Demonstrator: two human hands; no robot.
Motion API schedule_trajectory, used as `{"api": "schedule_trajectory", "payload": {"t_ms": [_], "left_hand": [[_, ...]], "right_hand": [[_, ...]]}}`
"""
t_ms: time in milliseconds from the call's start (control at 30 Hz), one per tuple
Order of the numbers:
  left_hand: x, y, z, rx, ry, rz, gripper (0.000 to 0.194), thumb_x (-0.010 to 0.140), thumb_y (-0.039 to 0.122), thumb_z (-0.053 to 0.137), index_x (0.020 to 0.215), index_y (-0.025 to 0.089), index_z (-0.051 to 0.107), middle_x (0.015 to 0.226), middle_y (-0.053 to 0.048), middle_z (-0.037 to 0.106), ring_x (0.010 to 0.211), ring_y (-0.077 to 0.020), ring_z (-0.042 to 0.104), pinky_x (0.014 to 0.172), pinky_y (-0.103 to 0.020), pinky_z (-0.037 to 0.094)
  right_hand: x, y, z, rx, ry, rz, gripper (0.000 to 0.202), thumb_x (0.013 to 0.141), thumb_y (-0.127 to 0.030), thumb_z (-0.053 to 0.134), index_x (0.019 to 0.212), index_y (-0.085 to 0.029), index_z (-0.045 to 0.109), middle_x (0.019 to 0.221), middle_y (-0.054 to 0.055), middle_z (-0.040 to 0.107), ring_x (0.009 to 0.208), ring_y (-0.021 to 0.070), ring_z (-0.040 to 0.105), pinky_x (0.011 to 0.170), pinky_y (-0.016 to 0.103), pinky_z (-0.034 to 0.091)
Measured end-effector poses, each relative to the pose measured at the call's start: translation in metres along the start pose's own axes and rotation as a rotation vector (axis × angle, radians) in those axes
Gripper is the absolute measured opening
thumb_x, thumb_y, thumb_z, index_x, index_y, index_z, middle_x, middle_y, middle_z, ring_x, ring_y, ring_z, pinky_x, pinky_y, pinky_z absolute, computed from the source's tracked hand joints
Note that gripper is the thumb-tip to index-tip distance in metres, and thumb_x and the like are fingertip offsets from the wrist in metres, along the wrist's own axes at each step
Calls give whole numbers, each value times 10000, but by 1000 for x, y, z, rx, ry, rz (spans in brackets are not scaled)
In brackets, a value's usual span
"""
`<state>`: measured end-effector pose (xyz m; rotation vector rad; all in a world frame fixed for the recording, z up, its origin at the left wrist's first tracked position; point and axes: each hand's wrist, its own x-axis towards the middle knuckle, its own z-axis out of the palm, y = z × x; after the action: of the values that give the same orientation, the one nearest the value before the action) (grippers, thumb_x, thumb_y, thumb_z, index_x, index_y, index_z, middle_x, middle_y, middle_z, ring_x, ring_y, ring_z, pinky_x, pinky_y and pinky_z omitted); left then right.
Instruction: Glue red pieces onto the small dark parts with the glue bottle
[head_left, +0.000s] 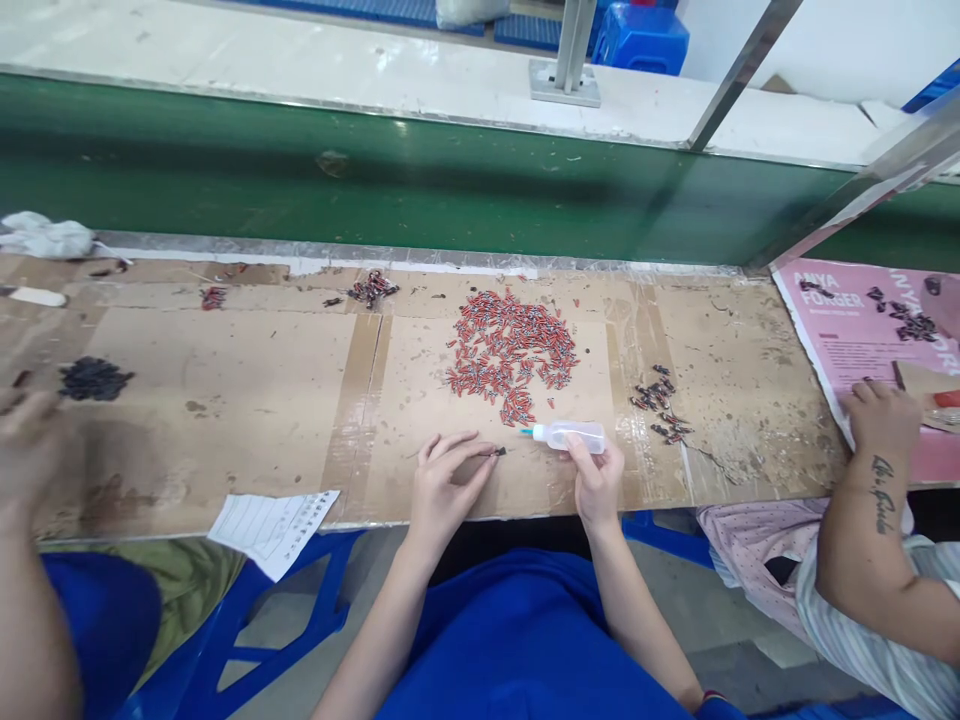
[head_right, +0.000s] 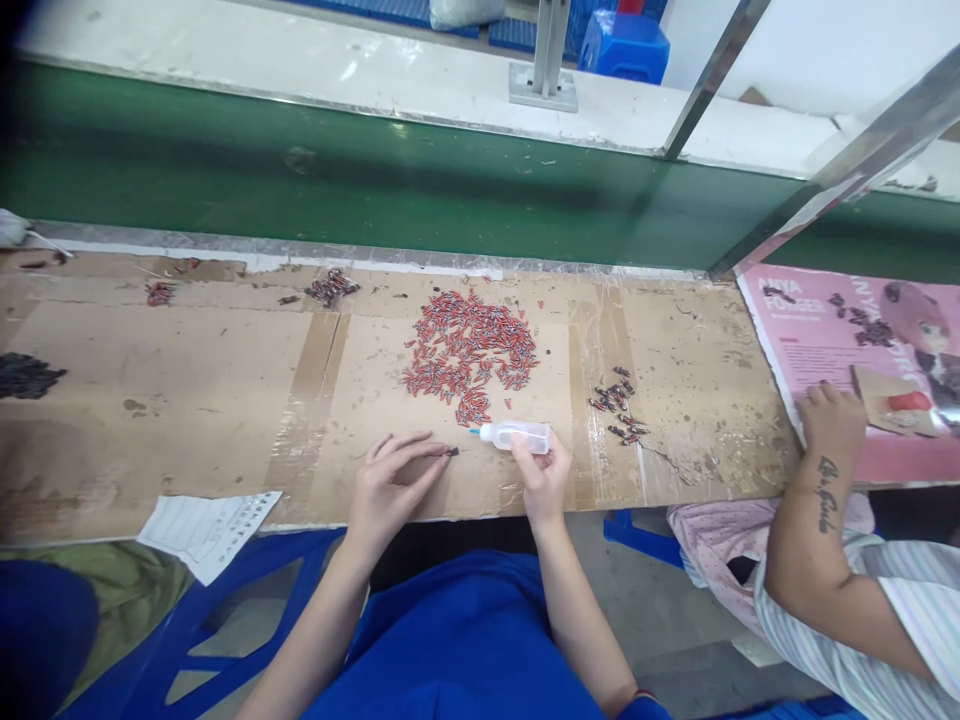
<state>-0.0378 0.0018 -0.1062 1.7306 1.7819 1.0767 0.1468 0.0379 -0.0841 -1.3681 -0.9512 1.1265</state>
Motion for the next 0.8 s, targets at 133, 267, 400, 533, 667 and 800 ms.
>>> {"api": "schedule_trajectory", "payload": {"t_ms": [133, 267, 400, 533, 667, 800], "left_hand": [[2, 2, -2, -10, -25, 10, 84, 801, 288, 686, 878, 296, 717, 881, 2, 765, 980, -236, 678, 977, -455, 377], [13, 7, -4, 53, -32, -3, 78, 801, 311, 687, 871, 293, 718, 893, -14, 763, 967, -247, 667, 971, -469, 352], [32, 11, 1, 129, -18, -16, 69, 824, 305, 655, 831, 276, 717, 882, -31, 752, 957, -265, 646, 965, -491, 334], [46, 11, 10, 177, -11, -29, 100, 825, 308, 639, 848, 262, 725, 929, -65, 727, 942, -283, 607, 899, -483, 374], [51, 8, 13, 186, -73, -44, 91, 811, 283, 637, 836, 252, 719, 938, -78, 699, 946, -304, 564, 850, -476, 404], [51, 5, 9, 139, -122, -60, 81, 825, 258, 610, 817, 243, 689, 946, -67, 706, 964, -305, 575, 862, -486, 425]], "right_hand": [[3, -1, -10, -38, -54, -59, 341, 630, -318, 791, 873, -205, 580, 814, 44, 727, 756, 226, 702, 679, 341, 556], [7, 1, -17, -177, -43, -176, 382, 650, -277, 778, 920, -225, 512, 918, 73, 735, 923, 252, 710, 860, 414, 545], [9, 5, -22, -265, -53, -170, 454, 684, -264, 766, 1075, -199, 546, 1051, 124, 726, 1039, 270, 685, 970, 467, 500], [4, 7, -28, -282, -82, -181, 554, 703, -266, 774, 1193, -201, 524, 1097, 124, 712, 1066, 260, 671, 1000, 487, 488], [-7, 6, -32, -324, -2, -312, 711, 699, -274, 789, 1313, -200, 438, 1200, 143, 643, 1124, 259, 627, 1005, 489, 490], [-25, -2, -35, -457, 212, -650, 566, 721, -228, 763, 1217, -228, 491, 1065, 99, 653, 1005, 255, 646, 884, 472, 546]]}}
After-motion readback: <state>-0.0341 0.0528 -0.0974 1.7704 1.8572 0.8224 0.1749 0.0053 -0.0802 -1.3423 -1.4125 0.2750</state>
